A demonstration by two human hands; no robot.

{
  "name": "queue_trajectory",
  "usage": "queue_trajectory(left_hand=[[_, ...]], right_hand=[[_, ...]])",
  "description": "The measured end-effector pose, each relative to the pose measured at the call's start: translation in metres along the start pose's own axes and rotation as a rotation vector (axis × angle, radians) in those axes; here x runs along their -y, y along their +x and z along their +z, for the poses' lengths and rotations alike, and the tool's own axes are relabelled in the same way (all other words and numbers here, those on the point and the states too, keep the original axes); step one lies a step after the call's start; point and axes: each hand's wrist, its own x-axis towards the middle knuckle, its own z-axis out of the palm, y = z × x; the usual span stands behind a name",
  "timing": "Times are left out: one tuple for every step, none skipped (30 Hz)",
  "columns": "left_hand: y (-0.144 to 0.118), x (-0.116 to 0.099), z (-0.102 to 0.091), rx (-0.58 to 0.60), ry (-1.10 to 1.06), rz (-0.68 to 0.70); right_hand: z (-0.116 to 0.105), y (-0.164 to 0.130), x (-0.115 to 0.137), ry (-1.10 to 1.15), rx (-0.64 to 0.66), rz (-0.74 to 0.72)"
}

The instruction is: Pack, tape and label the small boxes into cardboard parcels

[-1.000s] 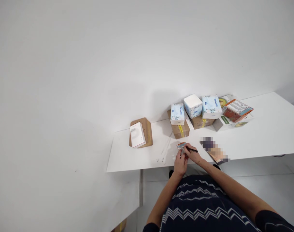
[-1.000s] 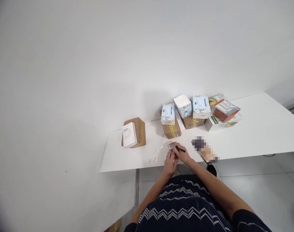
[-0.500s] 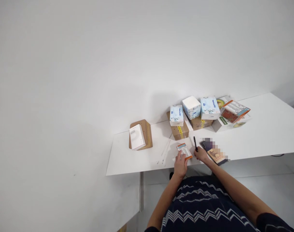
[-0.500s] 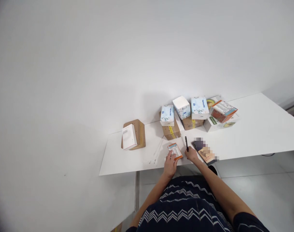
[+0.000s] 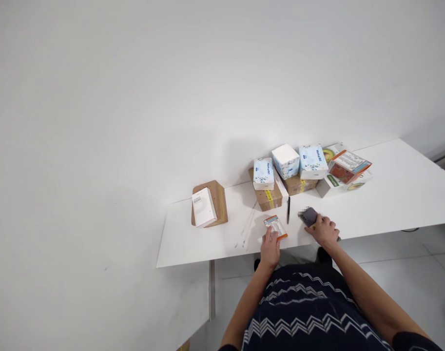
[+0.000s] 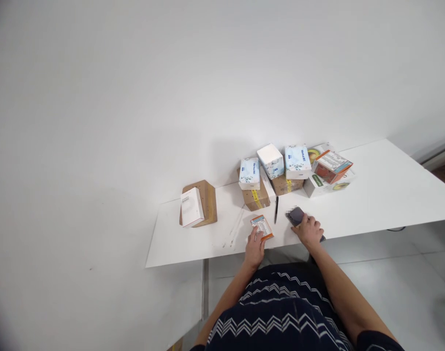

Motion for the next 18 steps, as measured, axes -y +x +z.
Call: queue_trajectory(left_hand=[[0.0,0.0,0.0,-0.003,-0.005,-0.003],[0.0,-0.001,0.0,-0.004,-0.006,-0.005],[0.0,-0.001,-0.001,-0.004,-0.003,-0.005],[0.001,-0.001,-0.001,-0.002,0.004,-0.005],[0.001,-0.001,-0.001,-0.002,0.014,-0.004],[0.001,-0.001,-0.001,-0.002,0.024,-0.002],[0.001,0.0,0.0,-0.004,0.035,-0.001],[0.001,0.0,0.0,-0.009,0.045,0.0],[0.0,0.001,0.001,-0.016,0.056,0.0],[0.001,0.001,0.001,-0.025,0.072,0.0],[0.001,0.002,0.001,-0.036,0.098,0.002],[0.001,0.002,0.001,-0.044,0.135,0.007],[0.002,0.002,0.001,-0.05,0.184,0.014],[0.002,0.001,0.001,-0.048,0.239,0.022],[0.003,-0.001,0.0,-0.035,0.287,0.032],[0.003,-0.003,0.0,-0.017,0.313,0.03],[0.002,-0.006,0.0,-0.003,0.323,0.017],[0.0,-0.009,0.0,0.004,0.309,-0.011]], right_hand=[[0.0,0.0,-0.005,-0.006,0.027,-0.008],[0.0,0.001,-0.009,-0.01,0.05,-0.029],[0.0,0.001,-0.011,-0.012,0.061,-0.051],[-0.001,0.002,-0.011,-0.007,0.063,-0.056],[-0.003,0.003,-0.011,0.014,0.062,-0.039],[-0.005,0.004,-0.01,0.065,0.07,-0.007],[-0.009,0.004,-0.007,0.153,0.1,0.036],[-0.014,0.004,-0.004,0.29,0.145,0.088],[-0.02,0.002,0.001,0.478,0.206,0.144],[-0.028,-0.002,0.006,0.701,0.28,0.21],[-0.037,-0.007,0.013,0.948,0.361,0.271],[-0.047,-0.014,0.02,1.199,0.458,0.329],[-0.058,-0.022,0.029,1.398,0.547,0.408],[-0.07,-0.032,0.038,1.585,0.681,0.414],[-0.082,-0.043,0.048,1.741,0.814,0.399],[-0.093,-0.054,0.058,1.854,0.932,0.378],[-0.103,-0.065,0.067,1.911,1.036,0.374],[-0.111,-0.076,0.077,1.931,1.128,0.384]])
